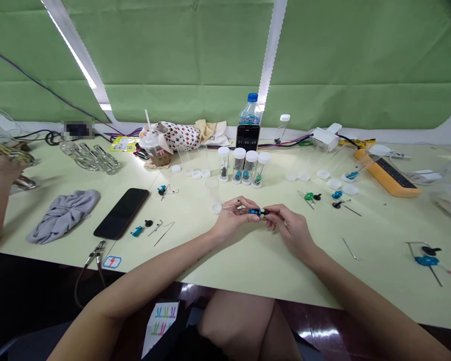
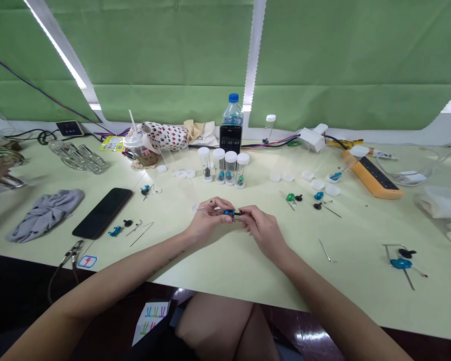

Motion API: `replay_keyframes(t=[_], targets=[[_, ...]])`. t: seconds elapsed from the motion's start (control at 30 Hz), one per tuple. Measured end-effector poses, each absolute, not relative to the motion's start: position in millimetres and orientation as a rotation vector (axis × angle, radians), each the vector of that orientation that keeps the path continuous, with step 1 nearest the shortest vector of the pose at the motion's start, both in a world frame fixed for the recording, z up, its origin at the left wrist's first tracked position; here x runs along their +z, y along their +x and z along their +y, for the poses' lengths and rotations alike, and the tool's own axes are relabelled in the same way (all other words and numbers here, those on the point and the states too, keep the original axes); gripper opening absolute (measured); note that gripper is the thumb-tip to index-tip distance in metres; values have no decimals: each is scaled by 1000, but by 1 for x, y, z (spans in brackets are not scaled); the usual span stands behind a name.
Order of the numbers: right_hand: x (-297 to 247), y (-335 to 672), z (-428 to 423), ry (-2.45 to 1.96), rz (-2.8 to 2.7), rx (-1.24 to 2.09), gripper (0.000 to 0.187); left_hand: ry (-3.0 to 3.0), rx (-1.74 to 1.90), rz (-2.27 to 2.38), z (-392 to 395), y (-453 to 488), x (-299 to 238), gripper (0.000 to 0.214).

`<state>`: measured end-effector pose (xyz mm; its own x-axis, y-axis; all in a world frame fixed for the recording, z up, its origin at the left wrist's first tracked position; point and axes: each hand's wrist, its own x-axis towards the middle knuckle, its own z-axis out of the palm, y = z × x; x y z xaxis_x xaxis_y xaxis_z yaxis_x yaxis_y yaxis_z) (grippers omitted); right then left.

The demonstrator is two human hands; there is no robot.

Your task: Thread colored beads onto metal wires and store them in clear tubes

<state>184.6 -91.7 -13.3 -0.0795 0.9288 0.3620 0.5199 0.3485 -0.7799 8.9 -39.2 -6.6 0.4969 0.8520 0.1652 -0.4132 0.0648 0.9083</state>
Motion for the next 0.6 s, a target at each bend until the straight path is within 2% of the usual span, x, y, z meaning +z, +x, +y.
replay_keyframes(t=[0.6], targets=[[-11,185,-93,-1342,-1801,631,34,956,985,537,-36,7,-8,27]])
